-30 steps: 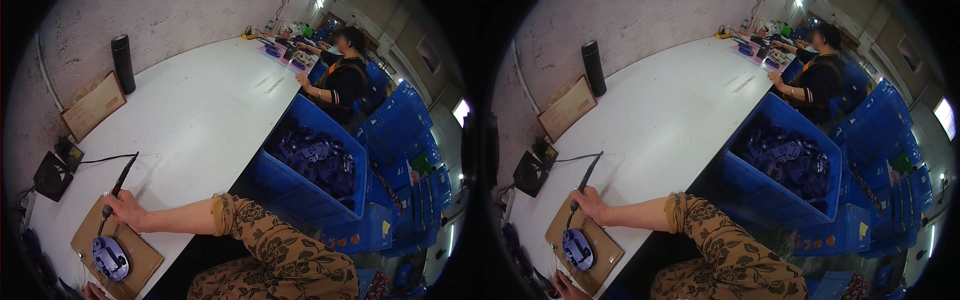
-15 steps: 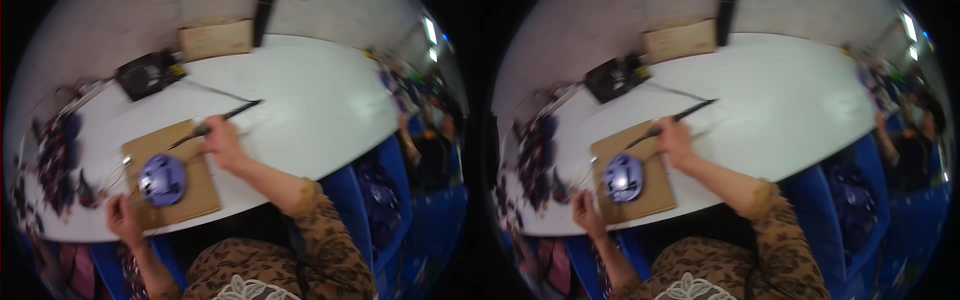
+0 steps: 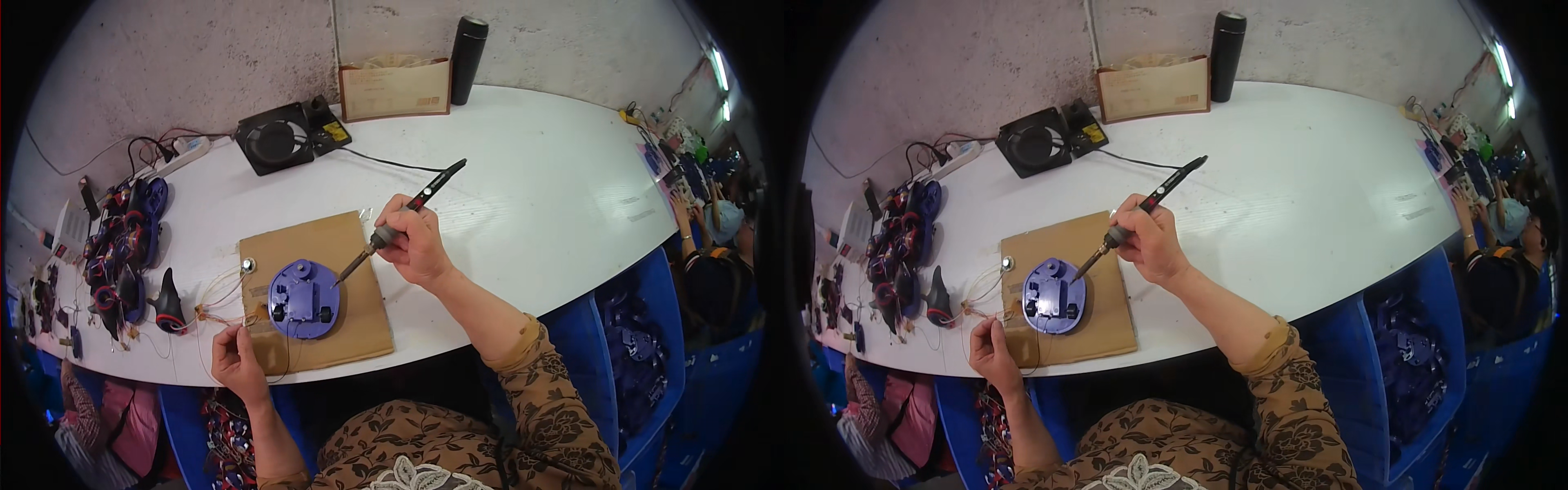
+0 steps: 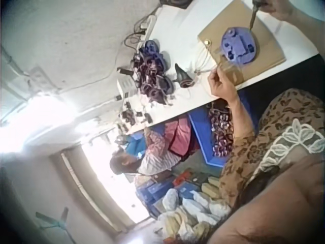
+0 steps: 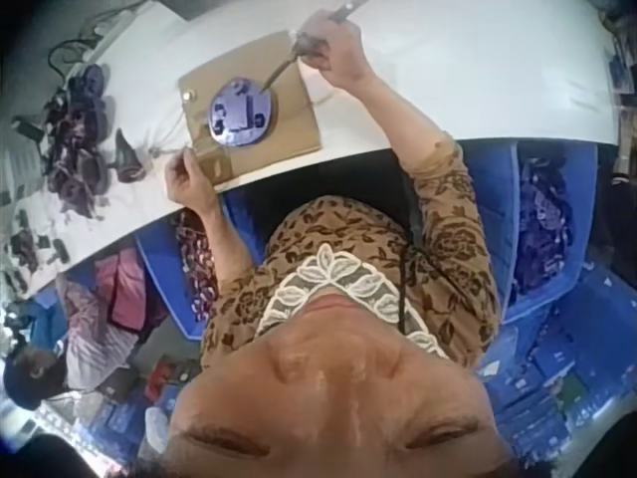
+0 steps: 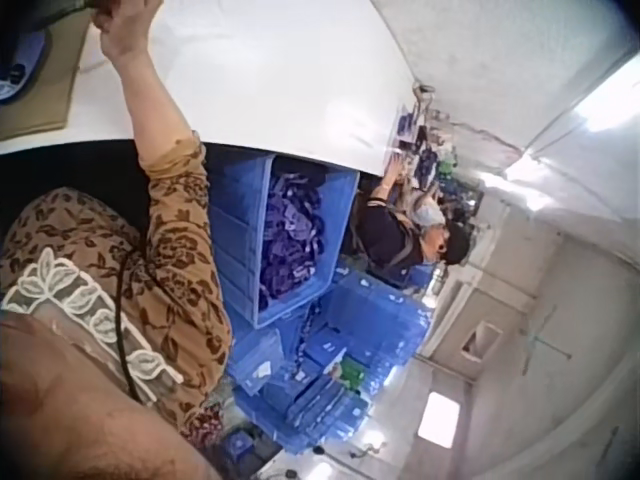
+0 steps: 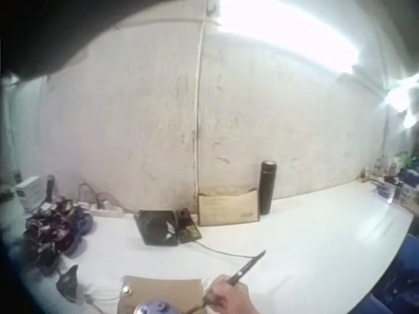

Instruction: The person solders wires onto toy base components using a soldering iron.

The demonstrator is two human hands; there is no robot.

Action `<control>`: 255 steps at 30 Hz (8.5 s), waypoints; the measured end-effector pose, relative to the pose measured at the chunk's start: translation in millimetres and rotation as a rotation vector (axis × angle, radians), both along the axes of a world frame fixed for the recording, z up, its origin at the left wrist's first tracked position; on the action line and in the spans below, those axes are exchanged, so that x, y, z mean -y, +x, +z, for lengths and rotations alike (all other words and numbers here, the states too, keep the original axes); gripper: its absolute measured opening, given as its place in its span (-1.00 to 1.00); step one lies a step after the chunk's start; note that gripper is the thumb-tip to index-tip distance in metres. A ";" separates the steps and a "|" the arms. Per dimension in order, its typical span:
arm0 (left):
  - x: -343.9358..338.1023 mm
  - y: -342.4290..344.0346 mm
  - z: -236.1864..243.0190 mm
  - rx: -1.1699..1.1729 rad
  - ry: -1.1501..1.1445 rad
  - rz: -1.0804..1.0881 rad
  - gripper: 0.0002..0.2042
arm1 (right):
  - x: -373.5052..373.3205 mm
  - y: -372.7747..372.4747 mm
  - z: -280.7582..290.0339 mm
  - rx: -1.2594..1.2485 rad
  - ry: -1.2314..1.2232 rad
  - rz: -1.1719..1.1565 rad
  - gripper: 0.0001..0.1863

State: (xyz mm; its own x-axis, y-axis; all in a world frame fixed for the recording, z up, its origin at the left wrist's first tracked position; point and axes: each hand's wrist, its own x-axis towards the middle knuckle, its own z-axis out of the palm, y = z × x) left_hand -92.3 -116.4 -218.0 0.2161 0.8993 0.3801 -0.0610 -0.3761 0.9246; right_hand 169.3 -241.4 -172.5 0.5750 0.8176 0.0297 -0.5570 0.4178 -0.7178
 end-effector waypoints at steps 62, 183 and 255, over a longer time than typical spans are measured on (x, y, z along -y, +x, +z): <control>13.1 3.0 26.9 -0.310 0.141 0.090 -0.75 | 59.7 72.4 -15.2 0.035 -0.379 0.144 -0.83; -43.4 -50.2 -46.1 -0.191 -0.115 0.006 -0.84 | 22.1 83.3 -60.2 -0.153 -0.222 0.336 -0.81; -6.7 -5.7 -5.7 -0.054 -0.098 -0.116 -0.94 | 71.0 88.6 -12.1 0.212 -0.128 0.318 -0.86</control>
State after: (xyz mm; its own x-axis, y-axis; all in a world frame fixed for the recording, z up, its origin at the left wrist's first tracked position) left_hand -98.0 -109.8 -223.7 0.3386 0.8992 0.2772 -0.0483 -0.2777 0.9595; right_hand 257.8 -312.4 -184.6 0.2850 0.9585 0.0070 -0.4779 0.1484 -0.8658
